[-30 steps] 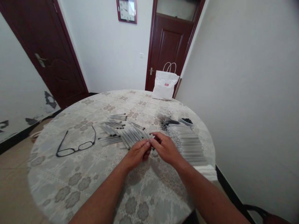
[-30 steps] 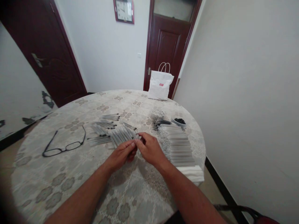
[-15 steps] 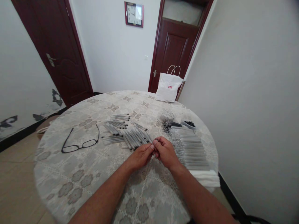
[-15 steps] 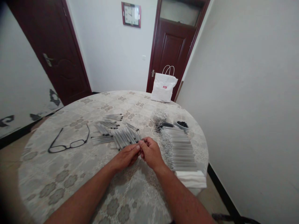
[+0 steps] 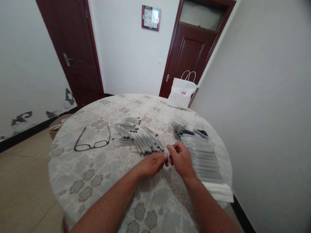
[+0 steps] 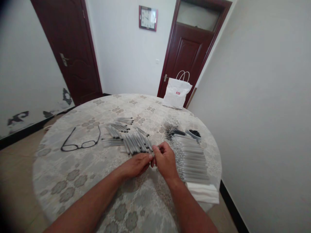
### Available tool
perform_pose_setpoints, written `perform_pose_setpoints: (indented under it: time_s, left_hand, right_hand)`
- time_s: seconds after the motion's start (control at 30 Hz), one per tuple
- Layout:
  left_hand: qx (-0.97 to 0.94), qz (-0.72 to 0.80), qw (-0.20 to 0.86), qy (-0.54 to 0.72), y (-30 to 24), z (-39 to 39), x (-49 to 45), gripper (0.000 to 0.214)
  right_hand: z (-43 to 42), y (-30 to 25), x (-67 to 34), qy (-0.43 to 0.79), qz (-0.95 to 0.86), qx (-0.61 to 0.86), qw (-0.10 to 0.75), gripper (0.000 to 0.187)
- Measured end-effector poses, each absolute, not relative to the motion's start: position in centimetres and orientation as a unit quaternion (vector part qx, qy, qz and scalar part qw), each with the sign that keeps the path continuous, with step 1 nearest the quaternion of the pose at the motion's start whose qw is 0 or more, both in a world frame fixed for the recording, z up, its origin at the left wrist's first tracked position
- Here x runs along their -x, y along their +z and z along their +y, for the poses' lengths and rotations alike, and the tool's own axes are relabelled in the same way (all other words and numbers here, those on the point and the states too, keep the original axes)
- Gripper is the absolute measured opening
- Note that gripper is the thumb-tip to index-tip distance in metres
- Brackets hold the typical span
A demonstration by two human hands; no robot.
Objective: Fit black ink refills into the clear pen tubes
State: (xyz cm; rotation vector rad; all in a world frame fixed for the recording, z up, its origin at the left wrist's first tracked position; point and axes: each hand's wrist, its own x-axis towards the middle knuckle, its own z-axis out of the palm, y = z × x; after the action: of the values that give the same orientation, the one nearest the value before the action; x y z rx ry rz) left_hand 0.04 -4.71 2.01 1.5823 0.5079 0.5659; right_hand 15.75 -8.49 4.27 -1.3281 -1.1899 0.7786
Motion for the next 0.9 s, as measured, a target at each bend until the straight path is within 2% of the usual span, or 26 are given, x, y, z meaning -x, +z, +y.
perform_pose_setpoints:
  time_s: [0.1, 0.3, 0.4, 0.5, 0.6, 0.73, 0.83, 0.9]
  left_hand:
    - [-0.732, 0.204, 0.605, 0.238, 1.8, -4.9, -0.2, 0.055]
    - [-0.588, 0.232, 0.728, 0.266, 1.3, -3.9, -0.1, 0.050]
    - [-0.544, 0.239, 0.738, 0.321, 1.1, -3.3, -0.2, 0.046]
    - [-0.506, 0.251, 0.732, 0.381, 0.8, -2.8, -0.5, 0.045]
    - [-0.504, 0.267, 0.709, 0.415, 0.6, -2.5, -0.6, 0.045]
    - [-0.549, 0.312, 0.629, 0.454, 1.1, -2.3, -0.3, 0.038]
    - [-0.591, 0.345, 0.557, 0.472, 2.0, -2.4, 0.1, 0.032]
    - [-0.597, 0.365, 0.537, 0.471, 2.4, -2.5, 0.3, 0.032]
  right_hand:
    - [-8.3, 4.9, -16.8, 0.283, -0.507, 0.591, 0.560, 0.036]
    - [-8.0, 3.8, -18.7, 0.271, -0.540, 0.612, 0.511, 0.035]
    - [-7.8, 3.2, -19.7, 0.255, -0.571, 0.633, 0.457, 0.038]
    - [-8.0, 3.5, -20.6, 0.211, -0.616, 0.646, 0.398, 0.030]
    - [-8.3, 4.6, -21.4, 0.170, -0.684, 0.634, 0.318, 0.019]
    - [-7.3, 6.4, -23.3, 0.160, -0.755, 0.596, 0.222, 0.020]
    - [-4.6, 7.6, -25.5, 0.142, -0.754, 0.609, 0.204, 0.021]
    - [-2.0, 8.5, -27.0, 0.103, -0.721, 0.646, 0.229, 0.022]
